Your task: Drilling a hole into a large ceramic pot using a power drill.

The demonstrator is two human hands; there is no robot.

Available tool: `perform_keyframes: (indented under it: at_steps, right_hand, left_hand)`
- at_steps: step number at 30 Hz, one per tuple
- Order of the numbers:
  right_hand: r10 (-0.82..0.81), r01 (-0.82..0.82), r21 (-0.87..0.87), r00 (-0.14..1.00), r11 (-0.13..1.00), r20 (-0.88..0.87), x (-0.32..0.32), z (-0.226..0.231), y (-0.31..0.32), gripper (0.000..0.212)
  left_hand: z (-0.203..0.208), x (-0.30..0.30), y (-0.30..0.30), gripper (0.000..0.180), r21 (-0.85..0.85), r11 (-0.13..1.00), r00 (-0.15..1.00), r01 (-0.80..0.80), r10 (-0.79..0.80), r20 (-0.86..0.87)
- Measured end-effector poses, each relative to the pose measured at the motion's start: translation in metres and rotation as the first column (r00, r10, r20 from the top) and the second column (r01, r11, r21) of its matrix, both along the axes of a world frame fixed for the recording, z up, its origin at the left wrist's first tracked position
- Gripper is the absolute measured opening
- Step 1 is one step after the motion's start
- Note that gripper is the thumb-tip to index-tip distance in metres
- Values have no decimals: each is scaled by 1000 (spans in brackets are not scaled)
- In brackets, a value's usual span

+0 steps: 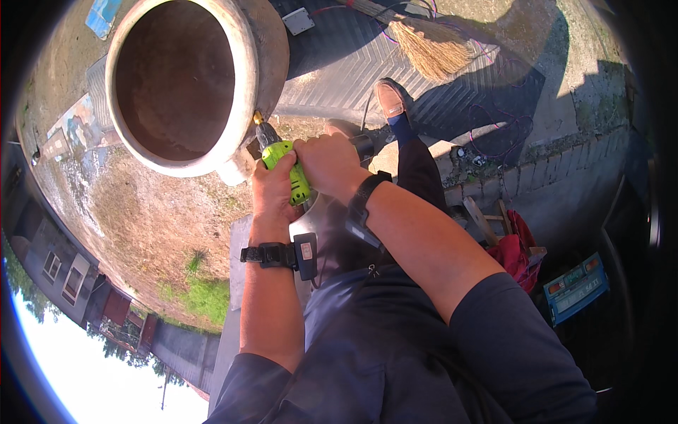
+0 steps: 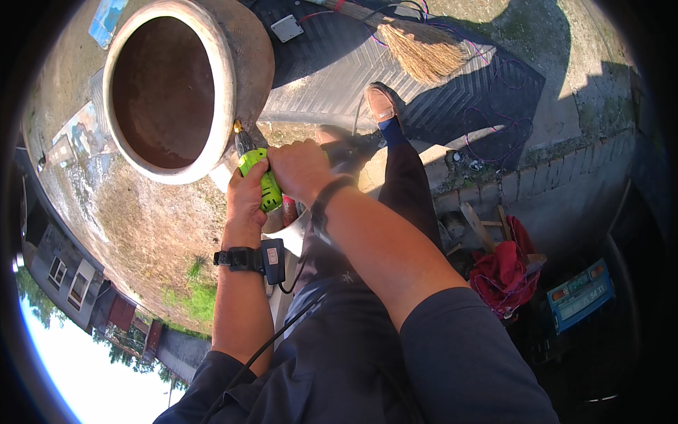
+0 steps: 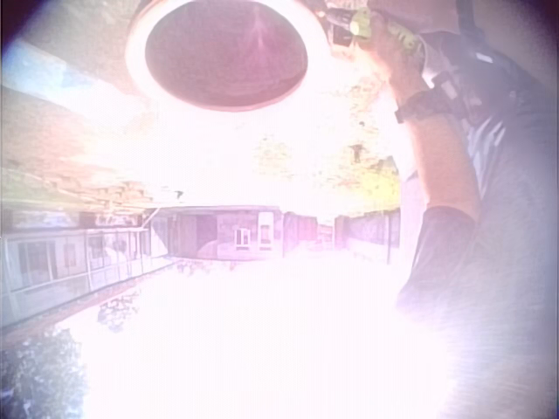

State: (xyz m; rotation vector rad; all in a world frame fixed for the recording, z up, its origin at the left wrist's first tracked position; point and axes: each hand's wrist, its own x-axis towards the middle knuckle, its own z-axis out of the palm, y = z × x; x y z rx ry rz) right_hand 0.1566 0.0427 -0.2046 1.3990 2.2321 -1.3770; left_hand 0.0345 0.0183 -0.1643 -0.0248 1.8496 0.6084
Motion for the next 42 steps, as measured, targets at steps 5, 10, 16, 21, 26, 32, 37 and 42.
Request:
perform_keyframes:
  at_steps: [5,10,16,21,26,32,37,42]
  right_hand:
    - [7,-7,-11,1000,1000,3,0,0,0,18]
    - [-13,13,15,1000,1000,-6,0,-1,-2,18]
    - [-3,3,18,1000,1000,4,0,-1,-2,18]
    - [2,-2,14,1000,1000,4,0,1,-1,18]
    - [3,-3,19,1000,1000,5,0,0,-1,18]
    - [-8,8,21,1000,1000,1,0,1,-1,18]
    - [-10,10,49,1000,999,-10,0,-4,-4,18]
    - [-11,11,42,1000,999,-14,0,-4,-5,18]
  left_hand:
    - [-2,-1,-1,30,8,1000,1000,5,-5,-4]
    - [-4,-2,-2,30,15,1000,1000,8,-8,-3]
    - [3,3,2,31,-14,1000,1000,-10,10,2]
    - [4,3,2,32,1,1000,1000,-8,8,-3]
    - [3,2,2,32,-1,1000,1000,-7,7,-1]
    - [0,0,-1,31,6,1000,1000,-6,6,-1]
    - [-3,-1,-2,30,23,1000,999,-21,20,34]
    - [-1,0,-1,29,8,1000,1000,-16,16,13]
